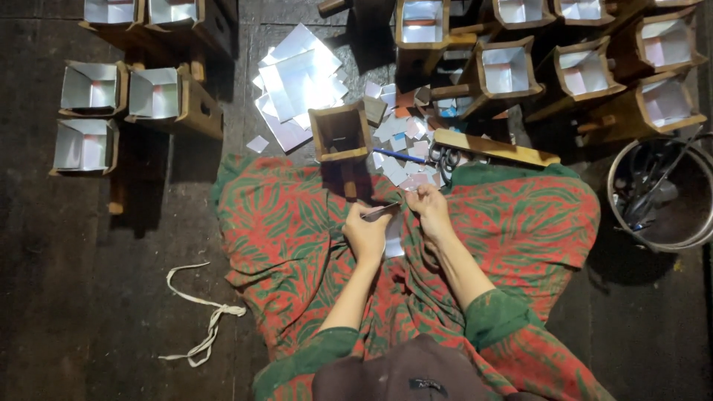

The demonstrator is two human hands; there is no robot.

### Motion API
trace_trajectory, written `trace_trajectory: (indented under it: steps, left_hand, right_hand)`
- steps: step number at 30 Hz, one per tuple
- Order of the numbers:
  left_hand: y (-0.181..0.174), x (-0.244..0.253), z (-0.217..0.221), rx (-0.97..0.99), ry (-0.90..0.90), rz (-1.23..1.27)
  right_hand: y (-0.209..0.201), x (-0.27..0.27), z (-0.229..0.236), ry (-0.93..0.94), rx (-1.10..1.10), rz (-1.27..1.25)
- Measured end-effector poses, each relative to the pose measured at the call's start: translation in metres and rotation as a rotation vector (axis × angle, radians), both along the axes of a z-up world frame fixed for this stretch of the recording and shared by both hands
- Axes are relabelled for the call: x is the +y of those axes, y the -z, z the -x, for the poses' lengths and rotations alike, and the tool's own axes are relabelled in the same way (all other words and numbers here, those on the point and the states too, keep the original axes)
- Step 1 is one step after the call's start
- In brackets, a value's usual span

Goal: The person is assembling wooden lanterns by manually inserting small reflective metal sheets into the inner sides of wooden frames. They pick up the sheets one at a time and fit them into the slots of several frames spread across the floor.

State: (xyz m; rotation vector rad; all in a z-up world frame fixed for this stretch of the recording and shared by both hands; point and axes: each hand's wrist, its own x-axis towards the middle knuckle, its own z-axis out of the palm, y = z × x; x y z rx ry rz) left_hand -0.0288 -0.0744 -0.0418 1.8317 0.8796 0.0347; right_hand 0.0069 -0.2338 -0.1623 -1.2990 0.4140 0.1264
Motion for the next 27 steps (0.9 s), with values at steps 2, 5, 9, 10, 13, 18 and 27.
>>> trace_trajectory:
  steps: [2,5,9,10,13,18,27]
  left_hand:
    - [0.001,0.001,0.0,-0.004,0.006,-0.005]
    - [-0.006,0.007,0.005,-0.022,0.027,0.0]
    - [0.065,0.017,0.001,-0.032,0.105,0.344]
    - [0.056,0.024,0.0,-0.06,0.111,0.344]
    - [0.02,0.042,0.001,0.074,0.454,0.286]
    - [-0.04,0.053,-0.014,0.23,0.65,0.058]
    - [-0.045,0.052,0.002,0.039,0.202,0.674]
  right_hand:
    - [0.01,-0.002,-0.004,0.027,0.021,0.002]
    - [-0.055,0.014,0.004,0.131,0.091,-0.046]
    - [-0.098,0.003,-0.001,0.199,0.142,-0.266]
    - [-0.087,-0.001,-0.001,0.196,0.114,-0.268]
    - [-0.08,-0.003,0.007,0.12,-0.019,-0.294]
    - [-0.113,0.021,0.017,-0.469,-0.027,-0.058]
    - [-0.12,0.019,0.017,-0.366,-0.116,0.631]
